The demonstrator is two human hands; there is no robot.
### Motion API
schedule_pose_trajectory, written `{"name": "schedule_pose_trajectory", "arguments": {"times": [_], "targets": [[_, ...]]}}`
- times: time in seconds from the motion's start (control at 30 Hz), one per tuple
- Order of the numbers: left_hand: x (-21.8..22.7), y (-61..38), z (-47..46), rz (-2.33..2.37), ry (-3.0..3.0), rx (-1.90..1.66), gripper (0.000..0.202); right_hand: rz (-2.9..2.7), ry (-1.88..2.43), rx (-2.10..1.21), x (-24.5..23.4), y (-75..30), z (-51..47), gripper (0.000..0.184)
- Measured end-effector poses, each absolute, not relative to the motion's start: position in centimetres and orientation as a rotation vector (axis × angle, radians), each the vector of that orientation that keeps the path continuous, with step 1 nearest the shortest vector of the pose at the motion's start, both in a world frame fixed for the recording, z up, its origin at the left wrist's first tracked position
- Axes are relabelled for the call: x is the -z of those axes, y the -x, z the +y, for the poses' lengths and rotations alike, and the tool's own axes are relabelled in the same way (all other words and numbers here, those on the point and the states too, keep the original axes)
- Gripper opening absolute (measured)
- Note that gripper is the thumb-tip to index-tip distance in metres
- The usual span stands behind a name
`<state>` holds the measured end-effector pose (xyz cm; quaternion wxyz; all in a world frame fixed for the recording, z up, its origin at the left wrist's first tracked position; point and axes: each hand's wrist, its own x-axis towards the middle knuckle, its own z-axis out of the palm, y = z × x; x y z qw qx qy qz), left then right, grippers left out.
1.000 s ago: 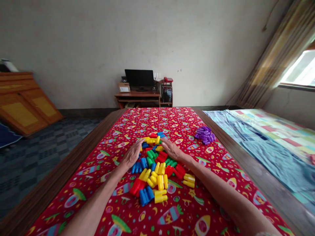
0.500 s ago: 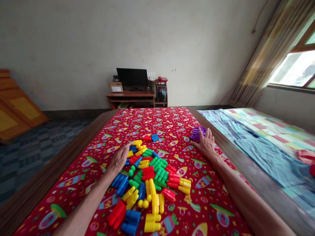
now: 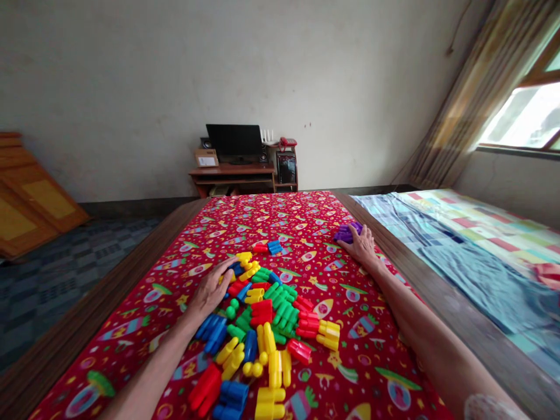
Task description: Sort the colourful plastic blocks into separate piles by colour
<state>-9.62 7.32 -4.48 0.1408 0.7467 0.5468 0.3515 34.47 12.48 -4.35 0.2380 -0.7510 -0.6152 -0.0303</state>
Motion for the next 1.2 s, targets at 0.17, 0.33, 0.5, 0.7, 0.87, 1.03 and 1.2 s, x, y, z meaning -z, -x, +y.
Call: {"name": "schedule_pose_trajectory", "arguments": {"times": [0.17, 0.33, 0.5, 0.7, 0.87, 1.03, 1.2], "targets": [[4.5, 9.6, 7.2, 1.580, -2.161, -1.014, 0.054, -1.673, 2.059, 0.072, 4.1, -34.3, 12.7, 0.079], [4.1, 9.5, 7.0, 1.602, -2.131, -0.982, 0.054, -1.678, 1.887, 0.286, 1.9, -32.3, 11.6, 0.064], [4.0, 9.4, 6.8, 1.620, -2.105, -0.972, 0.054, -2.087, 1.376, 0.013, 0.1, -24.8, 11.7, 0.047], [5.0, 9.7, 7.3, 1.558, -2.103, -1.025, 0.054, -2.460, 1.170, -0.248, 1.6, -15.6, 13.7, 0.047], [5.3, 9.6, 7.5, 1.542, -2.078, -1.038, 0.054, -2.347, 1.445, -0.155, 2.2, -16.5, 13.7, 0.028], [5.2, 9.6, 7.4, 1.579, -1.977, -1.056, 0.066, -2.090, 1.782, 0.017, 2.0, -21.7, 13.8, 0.027], [4.4, 9.8, 7.2, 1.596, -1.844, -1.195, 0.067, -1.966, 1.596, 0.128, 1.2, -22.0, 13.5, 0.032]]}}
